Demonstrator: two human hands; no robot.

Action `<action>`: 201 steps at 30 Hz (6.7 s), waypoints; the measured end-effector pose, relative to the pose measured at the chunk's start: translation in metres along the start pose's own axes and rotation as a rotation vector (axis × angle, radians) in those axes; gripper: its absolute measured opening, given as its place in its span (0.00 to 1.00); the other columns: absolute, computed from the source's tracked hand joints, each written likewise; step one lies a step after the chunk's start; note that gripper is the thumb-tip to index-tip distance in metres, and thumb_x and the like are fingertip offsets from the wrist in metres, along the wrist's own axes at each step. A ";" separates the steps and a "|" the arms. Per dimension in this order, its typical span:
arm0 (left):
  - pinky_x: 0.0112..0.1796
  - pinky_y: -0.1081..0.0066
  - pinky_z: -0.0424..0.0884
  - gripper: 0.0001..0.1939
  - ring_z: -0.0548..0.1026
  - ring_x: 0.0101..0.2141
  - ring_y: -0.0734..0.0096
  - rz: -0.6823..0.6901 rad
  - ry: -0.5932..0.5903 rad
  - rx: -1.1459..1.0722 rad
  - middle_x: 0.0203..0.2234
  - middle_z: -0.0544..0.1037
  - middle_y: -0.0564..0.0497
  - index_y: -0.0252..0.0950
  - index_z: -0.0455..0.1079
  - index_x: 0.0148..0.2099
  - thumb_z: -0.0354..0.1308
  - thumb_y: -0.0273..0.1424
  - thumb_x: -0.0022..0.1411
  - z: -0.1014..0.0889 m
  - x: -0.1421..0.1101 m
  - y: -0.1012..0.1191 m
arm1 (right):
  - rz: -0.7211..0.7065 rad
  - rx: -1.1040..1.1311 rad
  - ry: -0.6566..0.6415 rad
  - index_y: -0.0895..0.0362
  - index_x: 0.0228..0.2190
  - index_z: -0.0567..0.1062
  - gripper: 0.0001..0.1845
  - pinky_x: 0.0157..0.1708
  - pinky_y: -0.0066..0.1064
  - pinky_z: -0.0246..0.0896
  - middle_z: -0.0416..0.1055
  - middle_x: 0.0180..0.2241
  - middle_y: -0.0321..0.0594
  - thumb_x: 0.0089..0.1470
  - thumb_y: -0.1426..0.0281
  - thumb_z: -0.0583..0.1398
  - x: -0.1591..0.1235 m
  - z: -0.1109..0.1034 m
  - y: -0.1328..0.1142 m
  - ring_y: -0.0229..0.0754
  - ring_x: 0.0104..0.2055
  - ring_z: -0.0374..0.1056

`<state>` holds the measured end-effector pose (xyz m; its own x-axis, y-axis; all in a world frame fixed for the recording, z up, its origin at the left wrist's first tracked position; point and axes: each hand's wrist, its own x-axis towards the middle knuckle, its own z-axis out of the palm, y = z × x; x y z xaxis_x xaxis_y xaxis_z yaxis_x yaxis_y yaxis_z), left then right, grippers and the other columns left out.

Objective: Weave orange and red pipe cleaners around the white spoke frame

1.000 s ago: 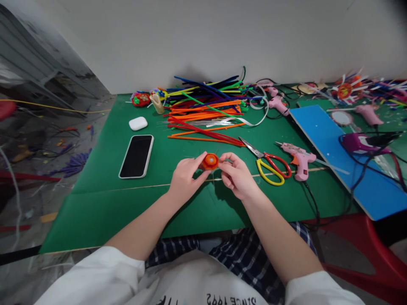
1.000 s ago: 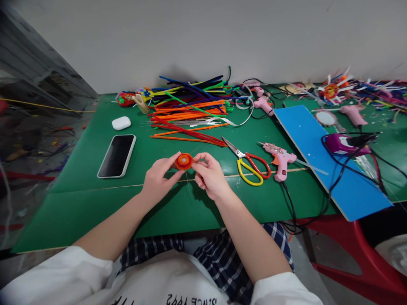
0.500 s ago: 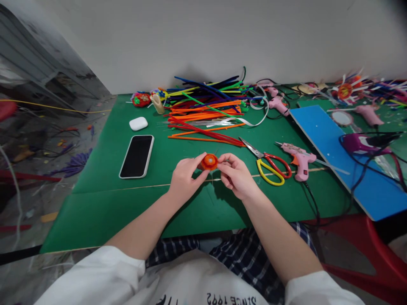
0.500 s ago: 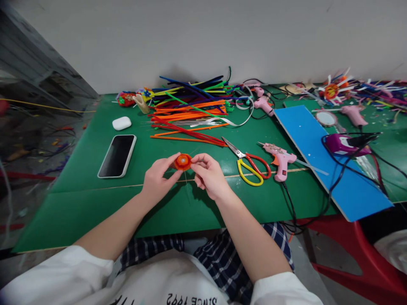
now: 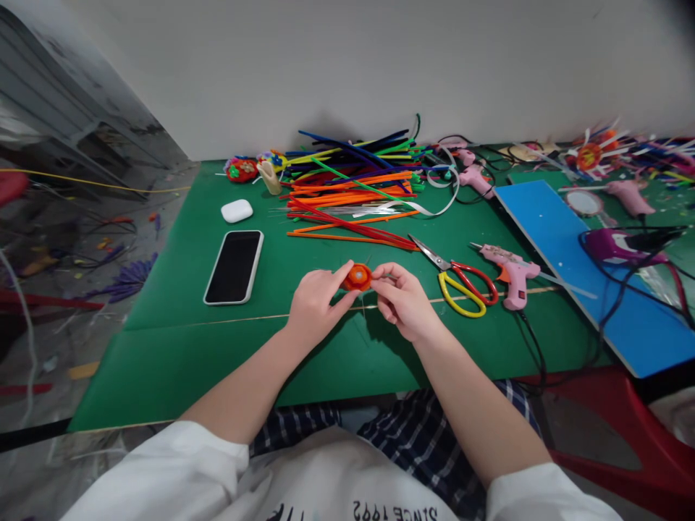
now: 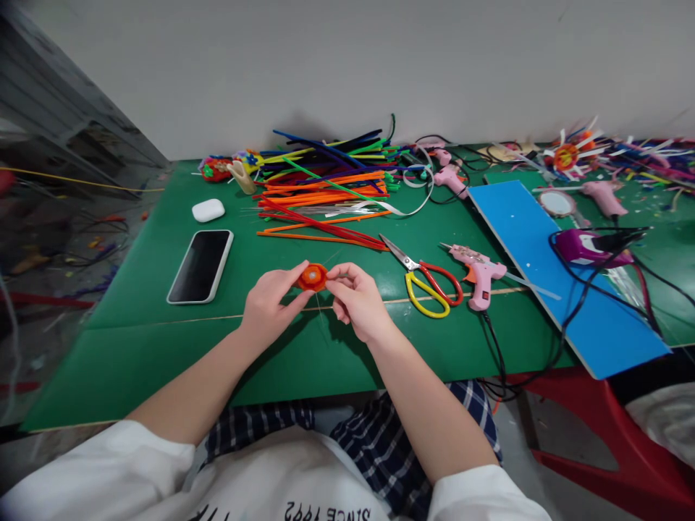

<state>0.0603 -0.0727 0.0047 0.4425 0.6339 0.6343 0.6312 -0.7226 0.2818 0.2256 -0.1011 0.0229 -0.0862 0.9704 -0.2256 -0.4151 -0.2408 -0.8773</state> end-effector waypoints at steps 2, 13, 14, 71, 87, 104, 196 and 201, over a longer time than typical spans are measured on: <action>0.38 0.66 0.68 0.22 0.73 0.32 0.67 0.016 0.014 0.022 0.31 0.77 0.47 0.33 0.63 0.54 0.55 0.34 0.57 0.000 -0.001 0.000 | 0.000 0.002 0.005 0.56 0.28 0.65 0.07 0.05 0.15 0.39 0.59 0.16 0.22 0.47 0.69 0.60 0.000 0.000 0.000 0.23 0.08 0.52; 0.39 0.68 0.68 0.21 0.73 0.36 0.68 -0.150 -0.076 -0.184 0.39 0.76 0.46 0.35 0.63 0.54 0.53 0.33 0.58 -0.004 0.002 0.006 | -0.053 -0.061 0.025 0.56 0.29 0.65 0.06 0.04 0.14 0.40 0.62 0.21 0.24 0.47 0.71 0.59 -0.001 0.003 0.001 0.22 0.08 0.53; 0.41 0.68 0.68 0.21 0.73 0.37 0.68 -0.196 -0.094 -0.236 0.41 0.76 0.45 0.35 0.63 0.54 0.53 0.33 0.58 -0.005 0.002 0.007 | -0.064 -0.083 0.028 0.56 0.30 0.65 0.06 0.04 0.15 0.40 0.63 0.23 0.25 0.47 0.71 0.59 -0.002 0.003 0.001 0.22 0.08 0.53; 0.42 0.67 0.71 0.21 0.75 0.36 0.71 -0.604 -0.160 -0.759 0.41 0.76 0.48 0.39 0.68 0.49 0.61 0.35 0.51 -0.004 0.007 0.011 | -0.013 0.054 -0.003 0.56 0.34 0.66 0.13 0.05 0.14 0.41 0.66 0.25 0.28 0.45 0.69 0.62 -0.001 0.001 0.001 0.22 0.10 0.54; 0.40 0.66 0.70 0.15 0.74 0.35 0.69 -0.230 0.147 -0.293 0.33 0.78 0.50 0.38 0.69 0.47 0.51 0.25 0.57 -0.019 0.005 -0.008 | -0.034 0.078 0.005 0.54 0.32 0.65 0.12 0.07 0.15 0.34 0.56 0.20 0.23 0.44 0.71 0.62 -0.002 -0.010 -0.012 0.20 0.10 0.43; 0.36 0.63 0.73 0.18 0.76 0.32 0.67 -0.527 -0.008 -0.962 0.31 0.78 0.48 0.36 0.71 0.44 0.49 0.21 0.52 -0.021 0.007 -0.023 | 0.147 0.224 -0.202 0.52 0.30 0.65 0.08 0.07 0.15 0.31 0.47 0.13 0.21 0.47 0.70 0.61 -0.006 -0.032 -0.023 0.24 0.11 0.33; 0.15 0.82 0.62 0.12 0.67 0.13 0.82 -0.991 -0.503 -1.533 0.16 0.71 0.57 0.34 0.62 0.36 0.60 0.33 0.53 -0.013 0.015 0.014 | -0.051 -0.332 -0.077 0.58 0.26 0.71 0.09 0.15 0.20 0.57 0.66 0.18 0.29 0.43 0.66 0.63 -0.008 -0.002 -0.001 0.29 0.16 0.62; 0.15 0.81 0.62 0.13 0.67 0.14 0.82 -1.006 -0.489 -1.513 0.17 0.70 0.58 0.34 0.62 0.35 0.61 0.35 0.51 -0.013 0.015 0.015 | -0.060 -0.330 -0.089 0.58 0.26 0.70 0.10 0.15 0.20 0.57 0.66 0.18 0.30 0.43 0.65 0.63 -0.009 -0.002 -0.002 0.29 0.17 0.62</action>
<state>0.0680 -0.0774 0.0282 0.6046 0.7349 -0.3071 -0.1635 0.4919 0.8551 0.2286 -0.1094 0.0260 -0.1551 0.9773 -0.1444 -0.1081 -0.1620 -0.9808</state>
